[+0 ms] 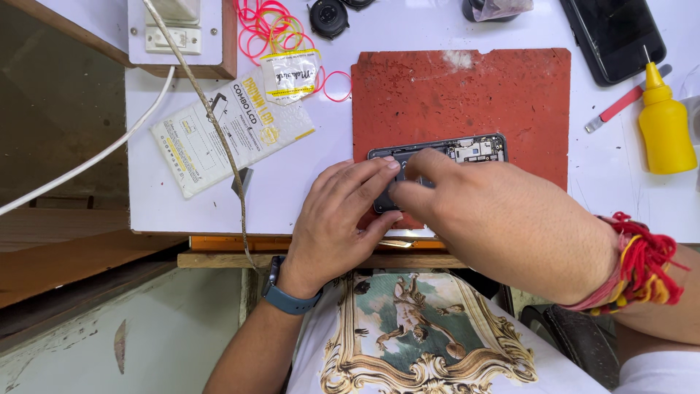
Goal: The person manipulates the internal components of a disassembled phone, placing parts and using a screwdriver to secure them in the chassis.
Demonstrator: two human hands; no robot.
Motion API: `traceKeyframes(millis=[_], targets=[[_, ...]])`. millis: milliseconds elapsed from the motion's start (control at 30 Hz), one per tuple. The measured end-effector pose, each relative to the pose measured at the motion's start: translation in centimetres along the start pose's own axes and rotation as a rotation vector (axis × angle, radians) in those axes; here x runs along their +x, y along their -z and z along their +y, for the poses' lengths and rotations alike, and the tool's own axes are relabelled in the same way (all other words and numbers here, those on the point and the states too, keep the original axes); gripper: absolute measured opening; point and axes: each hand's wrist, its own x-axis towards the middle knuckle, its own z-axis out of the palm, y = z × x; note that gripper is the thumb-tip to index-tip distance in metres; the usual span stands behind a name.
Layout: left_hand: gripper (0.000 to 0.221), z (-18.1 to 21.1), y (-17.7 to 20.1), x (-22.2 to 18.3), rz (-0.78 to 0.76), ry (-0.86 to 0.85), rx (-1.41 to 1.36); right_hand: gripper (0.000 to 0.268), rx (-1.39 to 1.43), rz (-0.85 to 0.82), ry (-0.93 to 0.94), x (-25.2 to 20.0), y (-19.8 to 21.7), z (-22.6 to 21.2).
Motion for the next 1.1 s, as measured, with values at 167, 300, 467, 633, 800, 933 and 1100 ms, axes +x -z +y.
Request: traceKeyframes(millis=[167,300,467,633,800,933,1100], targets=[[0.063,-0.1,0.0,0.0,-0.004,-0.003,0.009,0.025,-0.078,-0.125,-0.002,0.0,0.2,0.0],[0.062,-0.1,-0.1,0.0,0.010,-0.004,-0.008,0.034,-0.060,-0.116,-0.028,0.1,0.2,-0.1],[0.062,-0.1,0.1,-0.1,-0.007,0.005,-0.005,0.027,-0.031,-0.028,0.068,-0.2,0.3,-0.3],[0.059,0.0,0.0,-0.1,-0.009,-0.001,0.006,0.021,-0.100,-0.199,-0.085,-0.1,0.4,-0.7],[0.058,0.1,-0.1,0.1,-0.002,-0.008,0.008,0.027,-0.118,-0.250,-0.155,0.2,0.8,-1.6],[0.057,-0.1,-0.1,0.0,0.002,-0.012,0.009,0.026,-0.030,-0.126,-0.080,-0.1,0.8,-1.2],[0.055,0.0,-0.2,0.2,0.009,-0.012,0.009,0.023,-0.004,-0.093,-0.075,-0.5,0.1,-0.3]])
